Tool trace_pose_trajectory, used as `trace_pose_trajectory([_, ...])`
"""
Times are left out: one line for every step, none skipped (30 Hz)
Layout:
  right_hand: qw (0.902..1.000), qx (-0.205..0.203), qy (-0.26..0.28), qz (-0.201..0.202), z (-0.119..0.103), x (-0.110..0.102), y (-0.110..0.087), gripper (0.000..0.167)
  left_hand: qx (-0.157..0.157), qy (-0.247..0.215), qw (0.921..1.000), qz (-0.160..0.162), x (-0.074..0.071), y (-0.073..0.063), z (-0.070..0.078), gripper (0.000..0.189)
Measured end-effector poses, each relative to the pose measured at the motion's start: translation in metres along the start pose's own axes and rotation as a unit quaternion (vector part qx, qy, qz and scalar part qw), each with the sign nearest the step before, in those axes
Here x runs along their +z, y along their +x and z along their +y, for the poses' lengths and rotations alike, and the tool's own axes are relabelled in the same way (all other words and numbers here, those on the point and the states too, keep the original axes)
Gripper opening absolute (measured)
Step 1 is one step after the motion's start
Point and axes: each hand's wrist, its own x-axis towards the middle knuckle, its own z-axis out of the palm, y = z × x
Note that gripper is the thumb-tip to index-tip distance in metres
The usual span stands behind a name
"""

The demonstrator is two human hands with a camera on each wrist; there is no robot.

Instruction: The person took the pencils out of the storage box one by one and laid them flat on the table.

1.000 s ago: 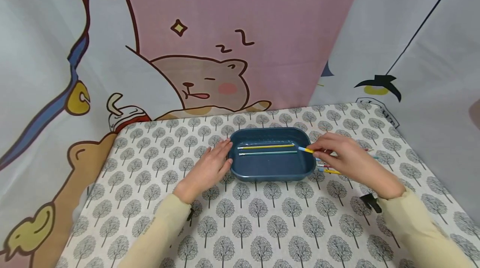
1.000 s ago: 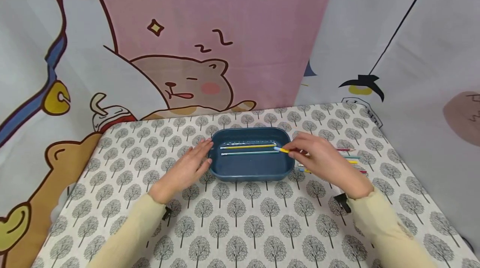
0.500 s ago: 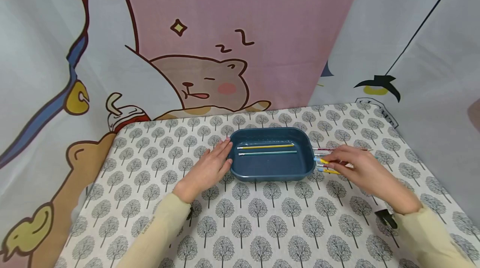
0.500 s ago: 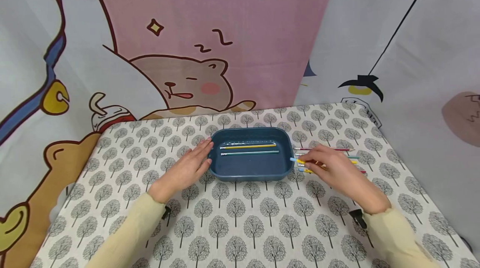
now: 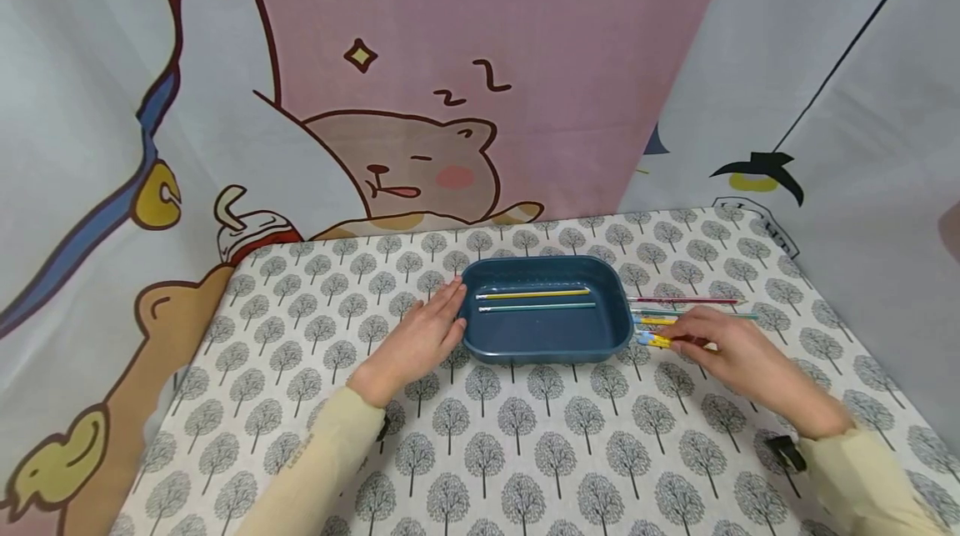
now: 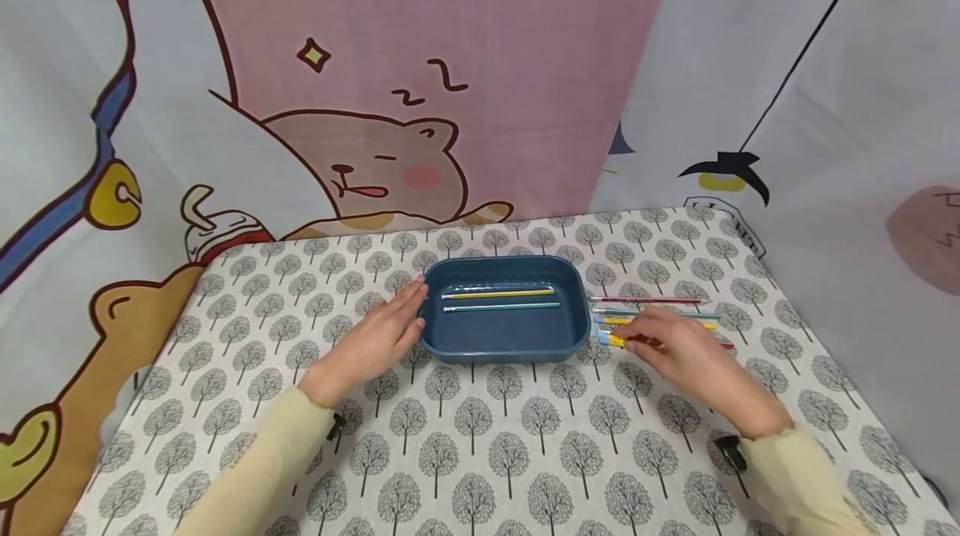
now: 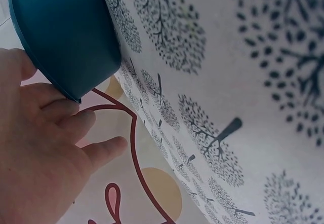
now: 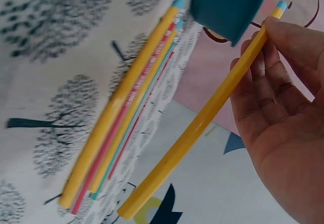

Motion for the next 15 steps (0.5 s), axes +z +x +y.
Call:
trace_pose_trajectory([1.0000, 0.007, 0.003, -0.006, 0.001, 0.001, -0.001, 0.032, -0.001, 0.001, 1.0000, -0.001, 0.000, 0.000, 0.000, 0.058])
trace_pose_trajectory([0.9998, 0.015, 0.001, -0.012, 0.002, 0.001, -0.002, 0.032, -0.003, 0.001, 1.0000, -0.003, 0.000, 0.000, 0.000, 0.058])
trace_pose_trajectory([0.9995, 0.025, 0.000, -0.019, 0.003, 0.002, -0.004, 0.031, -0.004, -0.001, 1.0000, -0.003, 0.000, 0.000, 0.001, 0.058])
trace_pose_trajectory([0.9990, 0.035, -0.002, -0.027, 0.004, 0.002, -0.005, 0.031, -0.005, -0.001, 1.0000, -0.005, 0.000, 0.000, 0.001, 0.058])
trace_pose_trajectory([0.9985, 0.044, -0.006, -0.034, 0.005, 0.003, -0.005, 0.030, -0.006, -0.001, 1.0000, -0.005, 0.000, 0.000, 0.001, 0.057])
trace_pose_trajectory([0.9979, 0.051, -0.008, -0.041, 0.006, 0.003, -0.006, 0.029, -0.007, -0.002, 1.0000, -0.005, 0.000, 0.000, 0.001, 0.057])
trace_pose_trajectory([0.9973, 0.057, -0.010, -0.046, 0.007, 0.003, -0.006, 0.028, -0.008, -0.003, 1.0000, -0.005, 0.001, 0.000, 0.001, 0.057])
trace_pose_trajectory([0.9967, 0.062, -0.011, -0.051, 0.008, 0.004, -0.007, 0.027, -0.008, -0.004, 1.0000, -0.004, 0.001, 0.000, 0.000, 0.057])
trace_pose_trajectory([0.9962, 0.065, -0.012, -0.056, 0.009, 0.004, -0.007, 0.027, -0.008, -0.004, 1.0000, -0.004, 0.001, 0.000, 0.000, 0.057])
trace_pose_trajectory([0.9958, 0.069, -0.012, -0.058, 0.011, 0.005, -0.007, 0.027, -0.008, -0.004, 1.0000, -0.004, 0.001, 0.001, 0.000, 0.057])
trace_pose_trajectory([0.9956, 0.071, -0.011, -0.061, 0.012, 0.005, -0.008, 0.027, -0.008, -0.003, 1.0000, -0.004, 0.001, 0.001, 0.000, 0.057])
trace_pose_trajectory([0.9953, 0.073, -0.011, -0.063, 0.013, 0.006, -0.008, 0.027, -0.007, -0.003, 1.0000, -0.004, 0.001, 0.001, 0.000, 0.057])
trace_pose_trajectory([0.9952, 0.075, -0.012, -0.063, 0.014, 0.006, -0.009, 0.027, -0.007, -0.002, 1.0000, -0.004, 0.001, 0.001, 0.001, 0.057])
trace_pose_trajectory([0.9951, 0.074, -0.013, -0.063, 0.015, 0.007, -0.009, 0.028, -0.006, -0.002, 1.0000, -0.004, 0.001, 0.001, 0.001, 0.057])
trace_pose_trajectory([0.9951, 0.074, -0.015, -0.063, 0.016, 0.008, -0.010, 0.028, -0.006, -0.003, 1.0000, -0.004, 0.001, 0.001, 0.001, 0.057])
